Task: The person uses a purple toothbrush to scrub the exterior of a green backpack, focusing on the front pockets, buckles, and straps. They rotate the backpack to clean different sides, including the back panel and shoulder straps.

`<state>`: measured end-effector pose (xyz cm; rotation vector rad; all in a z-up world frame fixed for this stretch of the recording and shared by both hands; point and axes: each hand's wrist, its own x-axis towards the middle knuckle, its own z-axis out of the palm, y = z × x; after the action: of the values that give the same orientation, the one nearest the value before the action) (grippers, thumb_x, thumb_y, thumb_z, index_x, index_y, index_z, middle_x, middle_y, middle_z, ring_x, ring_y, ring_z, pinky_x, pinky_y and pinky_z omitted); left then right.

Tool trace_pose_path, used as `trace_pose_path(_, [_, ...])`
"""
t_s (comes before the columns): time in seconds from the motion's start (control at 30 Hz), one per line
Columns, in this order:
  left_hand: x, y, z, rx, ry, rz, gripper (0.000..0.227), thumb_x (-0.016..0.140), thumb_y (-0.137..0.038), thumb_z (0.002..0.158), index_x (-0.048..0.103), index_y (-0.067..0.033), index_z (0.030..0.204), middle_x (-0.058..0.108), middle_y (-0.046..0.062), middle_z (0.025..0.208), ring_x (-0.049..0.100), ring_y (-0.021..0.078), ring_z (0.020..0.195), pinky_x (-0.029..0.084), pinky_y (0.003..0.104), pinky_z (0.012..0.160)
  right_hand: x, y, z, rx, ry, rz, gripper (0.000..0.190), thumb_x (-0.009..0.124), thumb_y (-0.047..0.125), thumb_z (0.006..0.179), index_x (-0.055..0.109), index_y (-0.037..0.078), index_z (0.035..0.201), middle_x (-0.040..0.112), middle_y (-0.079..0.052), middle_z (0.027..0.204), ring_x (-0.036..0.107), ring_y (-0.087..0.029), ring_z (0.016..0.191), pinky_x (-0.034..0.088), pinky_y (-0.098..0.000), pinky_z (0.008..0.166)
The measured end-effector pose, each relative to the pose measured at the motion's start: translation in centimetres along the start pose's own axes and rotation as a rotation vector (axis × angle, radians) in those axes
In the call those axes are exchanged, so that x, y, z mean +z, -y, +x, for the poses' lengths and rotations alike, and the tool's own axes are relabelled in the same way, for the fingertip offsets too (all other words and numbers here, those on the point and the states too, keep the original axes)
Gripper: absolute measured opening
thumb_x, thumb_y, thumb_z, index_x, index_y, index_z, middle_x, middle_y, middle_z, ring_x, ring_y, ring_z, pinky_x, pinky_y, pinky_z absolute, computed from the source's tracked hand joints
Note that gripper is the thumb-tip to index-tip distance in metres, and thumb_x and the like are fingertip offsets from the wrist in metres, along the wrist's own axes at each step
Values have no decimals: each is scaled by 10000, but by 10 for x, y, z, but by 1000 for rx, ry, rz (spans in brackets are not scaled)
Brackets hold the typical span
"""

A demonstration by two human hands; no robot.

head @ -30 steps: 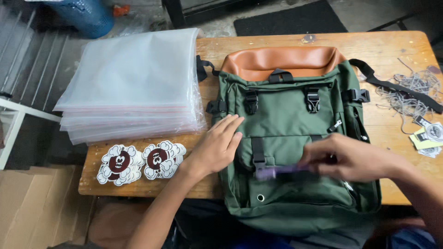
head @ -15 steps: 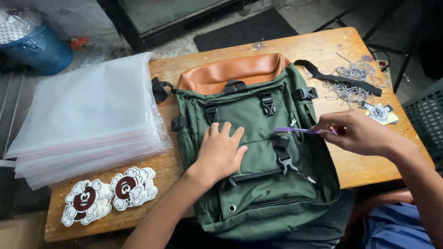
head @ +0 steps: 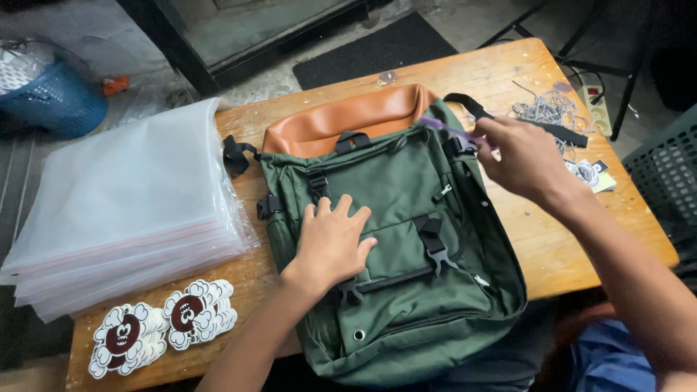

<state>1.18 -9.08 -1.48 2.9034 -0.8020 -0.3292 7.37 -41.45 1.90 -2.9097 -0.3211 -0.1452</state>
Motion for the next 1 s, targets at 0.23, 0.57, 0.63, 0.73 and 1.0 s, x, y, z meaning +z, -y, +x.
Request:
trace_pose_path(0.23, [-13,58,39,-144,-407,-80,280,625,-293,903,614,-117,1120,579,115,1019,586,385,1046,503,522,841,16,30,27,59,-22,272,265,624,254,905,657,164,1152,672,-102,800,657,-396,802,494,-556,694])
trace_pose_path(0.57, [-17,135,75,-157,-356,-156,277,728,-331,836,714,-233,1095,628,-28,1196,448,257,1280,258,526,1129,88,76,56,-170,-152,100,217,636,374,908,668,172,980,664,-86,878,696,-404,745,569,-520,666])
trace_pose_path(0.63, [-21,138,69,-124,-342,-203,301,730,-304,847,725,-195,1128,644,4,1245,457,259,1299,215,518,1170,96,78,54,-165,-155,36,216,626,392,908,664,184,950,648,-69,871,694,-395,700,577,-506,655])
trace_pose_path(0.73, [-8,145,70,-92,-371,-214,325,751,-276,820,725,-163,1124,629,27,1319,450,268,1337,183,544,1200,104,74,53,-184,-160,20,221,639,381,887,666,177,967,651,-63,894,695,-411,678,582,-522,644])
trace_pose_path(1.0, [24,164,86,19,-681,-321,216,699,-275,916,590,-137,790,704,16,892,617,224,1081,342,501,1155,106,61,53,-261,-145,94,229,652,413,875,676,191,925,630,-41,838,691,-399,733,568,-507,626])
